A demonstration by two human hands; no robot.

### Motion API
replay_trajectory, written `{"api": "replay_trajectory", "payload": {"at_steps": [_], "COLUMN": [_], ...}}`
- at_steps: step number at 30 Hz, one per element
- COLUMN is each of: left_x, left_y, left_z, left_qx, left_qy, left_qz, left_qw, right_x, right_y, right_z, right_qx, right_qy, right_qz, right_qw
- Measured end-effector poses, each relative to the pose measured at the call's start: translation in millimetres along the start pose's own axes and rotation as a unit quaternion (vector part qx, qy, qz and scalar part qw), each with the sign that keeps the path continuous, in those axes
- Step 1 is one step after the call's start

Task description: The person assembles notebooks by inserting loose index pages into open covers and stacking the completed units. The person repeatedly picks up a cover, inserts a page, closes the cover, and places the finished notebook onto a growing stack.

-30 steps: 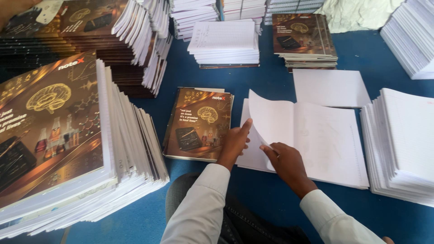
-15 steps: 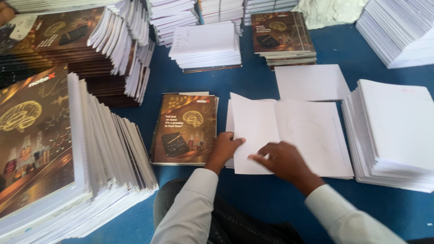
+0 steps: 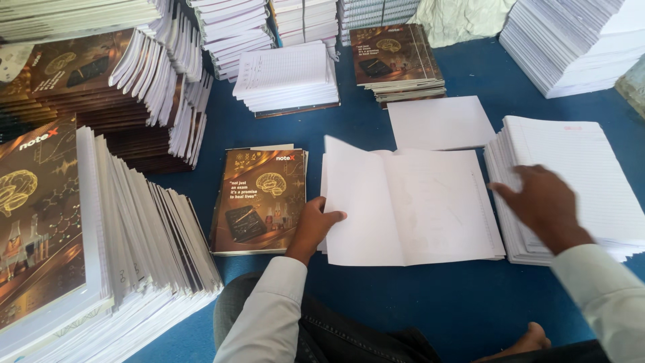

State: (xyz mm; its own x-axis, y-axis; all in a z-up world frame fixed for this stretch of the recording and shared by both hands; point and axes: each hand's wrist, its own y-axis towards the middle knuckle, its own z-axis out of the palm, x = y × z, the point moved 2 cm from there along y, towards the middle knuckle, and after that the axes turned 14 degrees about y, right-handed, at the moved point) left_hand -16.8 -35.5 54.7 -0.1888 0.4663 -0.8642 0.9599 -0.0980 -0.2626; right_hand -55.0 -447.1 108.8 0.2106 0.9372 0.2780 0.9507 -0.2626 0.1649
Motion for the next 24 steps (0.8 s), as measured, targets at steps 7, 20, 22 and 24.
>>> {"api": "replay_trajectory", "payload": {"at_steps": [7, 20, 22, 24], "left_x": [6.3, -0.9, -1.5, -0.5], "left_y": [5.3, 1.2, 0.6, -0.3], "left_z": [-3.1, -13.3, -14.4, -16.2], "left_qx": [0.004, 0.031, 0.029, 0.031], "left_qy": [-0.074, -0.087, -0.089, -0.116], "left_qz": [0.002, -0.013, -0.012, -0.007], "left_qw": [0.997, 0.996, 0.996, 0.993], "right_x": [-64.6, -40.1, -39.1, -45.0], "right_y": [8.5, -9.3, -14.1, -14.7], "right_z": [6.6, -10.7, -14.1, -12.6], "right_qx": [0.078, 0.122, 0.126, 0.129], "right_qy": [-0.091, -0.126, -0.120, -0.109], "right_qz": [0.135, 0.119, 0.109, 0.105], "right_qw": [0.984, 0.977, 0.979, 0.980]}}
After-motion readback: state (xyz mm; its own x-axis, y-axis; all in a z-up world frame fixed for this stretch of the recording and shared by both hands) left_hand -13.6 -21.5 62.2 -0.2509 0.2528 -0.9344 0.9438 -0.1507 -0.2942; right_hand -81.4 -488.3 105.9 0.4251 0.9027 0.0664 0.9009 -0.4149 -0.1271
